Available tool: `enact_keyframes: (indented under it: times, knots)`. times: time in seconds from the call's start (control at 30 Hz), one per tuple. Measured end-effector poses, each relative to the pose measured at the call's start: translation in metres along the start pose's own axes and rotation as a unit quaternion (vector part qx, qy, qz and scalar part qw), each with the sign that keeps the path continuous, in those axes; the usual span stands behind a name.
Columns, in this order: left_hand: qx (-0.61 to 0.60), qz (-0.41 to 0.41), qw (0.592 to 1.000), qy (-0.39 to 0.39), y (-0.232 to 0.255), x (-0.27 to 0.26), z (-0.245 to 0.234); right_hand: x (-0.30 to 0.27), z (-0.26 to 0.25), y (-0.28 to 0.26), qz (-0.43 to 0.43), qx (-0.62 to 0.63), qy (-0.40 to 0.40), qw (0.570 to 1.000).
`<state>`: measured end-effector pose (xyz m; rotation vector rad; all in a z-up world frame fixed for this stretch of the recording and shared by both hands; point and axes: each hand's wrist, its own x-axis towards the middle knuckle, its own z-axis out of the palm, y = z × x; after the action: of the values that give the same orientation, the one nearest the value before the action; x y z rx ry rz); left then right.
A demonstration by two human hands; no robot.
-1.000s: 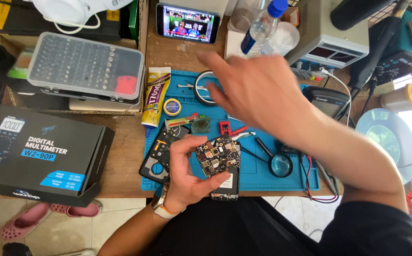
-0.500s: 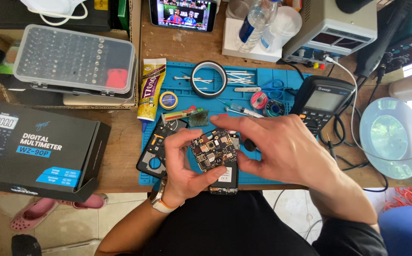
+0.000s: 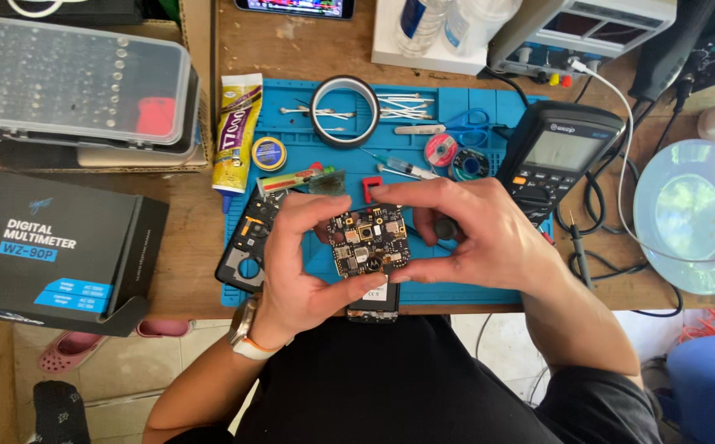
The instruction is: The person uses a red-handled screwdriver to unscrew and remove a small circuit board from a disassembled smartphone. They then use a syringe to apply a liquid to the board's surface.
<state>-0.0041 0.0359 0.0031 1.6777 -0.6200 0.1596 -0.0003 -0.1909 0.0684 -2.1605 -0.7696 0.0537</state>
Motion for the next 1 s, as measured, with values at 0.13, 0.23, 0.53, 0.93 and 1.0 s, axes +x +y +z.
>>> enact_keyframes:
  times: [0.13,0.23,0.53,0.93,1.0]
  knots:
    - [0.036,0.020,0.999,-0.010,0.002,0.009,0.003,-0.008,0.002,0.011,-0.011,0.026,0.027,0.999]
    - [0.040,0.032,0.999,-0.007,-0.002,0.009,0.006,-0.010,0.003,0.015,-0.001,0.019,0.035,0.999]
    - [-0.100,0.057,0.993,0.039,-0.010,0.008,0.017,-0.006,0.016,0.027,-0.004,-0.001,0.022,1.000]
    - [0.157,0.117,0.979,0.059,-0.009,0.012,0.017,-0.002,0.022,0.015,-0.068,0.009,0.079,0.994]
    - [0.210,0.153,0.963,0.070,-0.006,0.015,0.021,-0.001,0.024,0.013,-0.038,0.001,0.089,0.995]
